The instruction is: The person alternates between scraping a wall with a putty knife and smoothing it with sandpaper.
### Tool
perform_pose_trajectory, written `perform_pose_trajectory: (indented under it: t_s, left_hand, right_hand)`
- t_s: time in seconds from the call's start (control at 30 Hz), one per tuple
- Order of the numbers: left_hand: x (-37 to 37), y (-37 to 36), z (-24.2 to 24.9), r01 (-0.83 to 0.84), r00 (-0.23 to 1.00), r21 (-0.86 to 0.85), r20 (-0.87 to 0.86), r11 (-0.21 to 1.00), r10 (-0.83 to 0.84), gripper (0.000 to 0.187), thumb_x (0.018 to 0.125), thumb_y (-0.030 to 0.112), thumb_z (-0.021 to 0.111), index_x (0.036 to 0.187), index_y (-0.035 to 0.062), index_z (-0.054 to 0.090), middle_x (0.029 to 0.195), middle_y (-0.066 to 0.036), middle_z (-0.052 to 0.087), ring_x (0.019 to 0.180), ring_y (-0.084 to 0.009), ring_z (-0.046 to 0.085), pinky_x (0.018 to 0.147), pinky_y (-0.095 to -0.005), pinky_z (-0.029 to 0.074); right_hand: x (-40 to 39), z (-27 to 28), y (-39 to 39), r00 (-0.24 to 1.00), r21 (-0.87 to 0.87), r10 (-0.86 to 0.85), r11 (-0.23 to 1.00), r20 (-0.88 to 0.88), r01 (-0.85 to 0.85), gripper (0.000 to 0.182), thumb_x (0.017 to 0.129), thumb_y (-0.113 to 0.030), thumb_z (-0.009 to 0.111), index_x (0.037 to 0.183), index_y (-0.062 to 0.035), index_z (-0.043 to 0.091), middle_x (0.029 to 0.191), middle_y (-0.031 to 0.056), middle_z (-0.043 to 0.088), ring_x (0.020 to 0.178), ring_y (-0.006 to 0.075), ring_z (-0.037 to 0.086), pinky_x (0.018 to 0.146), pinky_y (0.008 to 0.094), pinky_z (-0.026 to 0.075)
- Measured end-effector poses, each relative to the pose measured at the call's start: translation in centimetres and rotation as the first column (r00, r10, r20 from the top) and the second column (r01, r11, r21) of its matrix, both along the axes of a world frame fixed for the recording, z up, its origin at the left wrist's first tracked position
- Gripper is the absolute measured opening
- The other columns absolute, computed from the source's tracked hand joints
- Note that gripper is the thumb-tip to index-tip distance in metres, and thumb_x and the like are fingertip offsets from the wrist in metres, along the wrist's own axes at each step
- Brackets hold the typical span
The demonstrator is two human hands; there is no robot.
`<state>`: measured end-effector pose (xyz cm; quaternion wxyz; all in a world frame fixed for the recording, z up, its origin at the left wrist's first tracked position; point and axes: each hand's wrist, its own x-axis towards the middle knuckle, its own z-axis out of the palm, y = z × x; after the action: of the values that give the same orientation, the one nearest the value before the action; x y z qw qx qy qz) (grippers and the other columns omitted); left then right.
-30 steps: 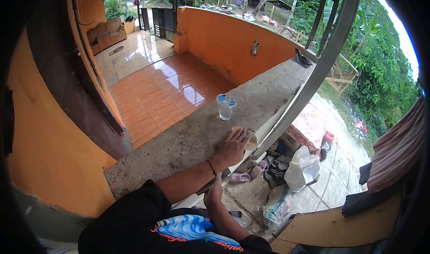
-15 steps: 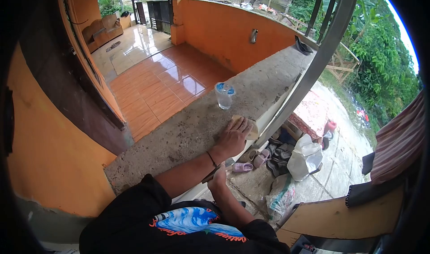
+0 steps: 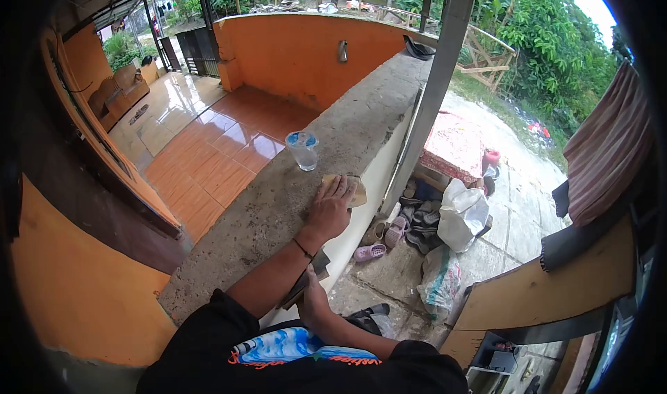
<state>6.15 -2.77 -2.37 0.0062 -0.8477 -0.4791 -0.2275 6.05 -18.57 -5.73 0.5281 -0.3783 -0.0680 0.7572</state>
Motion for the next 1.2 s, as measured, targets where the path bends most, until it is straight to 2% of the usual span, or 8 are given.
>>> perform_pose_trajectory:
  t_s: [0.17, 0.23, 0.43, 0.5, 0.57, 0.63, 0.83, 1.2]
  left_hand:
    - [-0.2, -0.2, 0.0, 0.007, 1.0, -0.018, -0.02, 1.0, -0.008, 0.055, 0.078, 0.015, 0.052, 0.132, 0.0049, 0.041, 0.138, -0.02, 0.036, 0.131, -0.0299, 0.031, 0.109, -0.0451, 0.017]
    - [0.0, -0.2, 0.1, 0.003, 1.0, -0.026, -0.013, 1.0, -0.003, 0.056, 0.078, 0.015, 0.052, 0.132, 0.0047, 0.041, 0.138, -0.02, 0.036, 0.131, -0.0301, 0.031, 0.109, -0.0452, 0.017]
    - [0.0, -0.1, 0.2, 0.011, 1.0, -0.043, -0.016, 0.999, -0.012, 0.056, 0.078, 0.016, 0.052, 0.132, 0.0046, 0.041, 0.138, -0.021, 0.036, 0.131, -0.0306, 0.031, 0.109, -0.0449, 0.017]
    - [0.0, -0.2, 0.0, 0.012, 1.0, -0.041, -0.006, 0.999, -0.013, 0.056, 0.078, 0.016, 0.052, 0.132, 0.0048, 0.041, 0.138, -0.021, 0.035, 0.131, -0.0303, 0.031, 0.109, -0.0448, 0.018]
    - [0.0, -0.1, 0.0, 0.004, 1.0, -0.029, -0.025, 1.0, -0.005, 0.056, 0.078, 0.015, 0.052, 0.132, 0.0046, 0.041, 0.138, -0.02, 0.035, 0.131, -0.0299, 0.031, 0.109, -0.0448, 0.018]
    - [-0.1, -0.3, 0.1, 0.012, 1.0, -0.032, -0.019, 0.999, -0.013, 0.056, 0.078, 0.015, 0.052, 0.132, 0.0045, 0.041, 0.138, -0.02, 0.036, 0.131, -0.0298, 0.031, 0.109, -0.0448, 0.018]
    - [0.0, -0.1, 0.1, 0.005, 1.0, -0.06, -0.011, 0.998, -0.006, 0.056, 0.078, 0.017, 0.052, 0.132, 0.0048, 0.041, 0.139, -0.02, 0.035, 0.132, -0.0288, 0.03, 0.11, -0.0444, 0.016]
    - [0.0, -0.3, 0.4, 0.01, 1.0, -0.055, 0.006, 0.998, -0.009, 0.056, 0.079, 0.018, 0.053, 0.132, 0.0056, 0.041, 0.139, -0.021, 0.034, 0.132, -0.0292, 0.029, 0.109, -0.0447, 0.016]
  right_hand:
    - [1.4, -5.8, 1.7, 0.988, -0.137, 0.116, 0.985, 0.099, -0.102, 0.05, 0.096, -0.04, 0.028, 0.13, -0.0034, 0.036, 0.132, 0.0147, 0.043, 0.12, 0.0319, 0.044, 0.098, 0.0466, 0.036]
    - [1.6, -4.6, 1.6, 0.995, -0.211, 0.092, 0.973, -0.027, -0.096, 0.048, 0.097, -0.035, 0.026, 0.129, -0.0004, 0.036, 0.131, 0.0175, 0.043, 0.119, 0.0343, 0.044, 0.097, 0.0482, 0.037]
    - [0.9, 2.1, -2.0, 0.902, -0.302, 0.415, 0.881, 0.122, -0.365, 0.033, 0.091, -0.012, 0.034, 0.116, 0.0075, 0.041, 0.113, 0.0224, 0.05, 0.106, 0.035, 0.052, 0.093, 0.048, 0.041]
    - [1.2, -0.4, -1.0, 0.84, -0.351, 0.54, 0.776, -0.059, -0.524, 0.046, 0.09, -0.01, 0.026, 0.131, 0.0089, 0.025, 0.127, 0.0288, 0.038, 0.113, 0.0426, 0.045, 0.096, 0.0529, 0.038]
    - [0.1, -6.3, -1.4, 0.867, -0.33, 0.495, 0.81, -0.058, -0.485, 0.045, 0.09, -0.011, 0.025, 0.131, 0.0089, 0.026, 0.126, 0.0301, 0.039, 0.114, 0.0437, 0.044, 0.096, 0.0529, 0.039]
    - [-0.3, -7.8, -1.1, 0.707, -0.309, 0.707, 0.671, -0.004, -0.674, 0.045, 0.091, -0.011, 0.026, 0.13, 0.0109, 0.025, 0.128, 0.0309, 0.037, 0.118, 0.0438, 0.041, 0.096, 0.053, 0.04]
    - [1.6, 2.2, -1.1, 0.795, -0.322, 0.601, 0.74, -0.076, -0.59, 0.046, 0.092, -0.006, 0.028, 0.135, 0.0066, 0.022, 0.133, 0.0288, 0.034, 0.122, 0.04, 0.039, 0.103, 0.049, 0.033]
    - [-1.2, -15.4, -2.9, 0.803, -0.281, 0.523, 0.756, -0.286, -0.592, 0.049, 0.084, 0.006, 0.027, 0.133, 0.0062, 0.024, 0.132, 0.0273, 0.035, 0.12, 0.0379, 0.041, 0.102, 0.0551, 0.034]
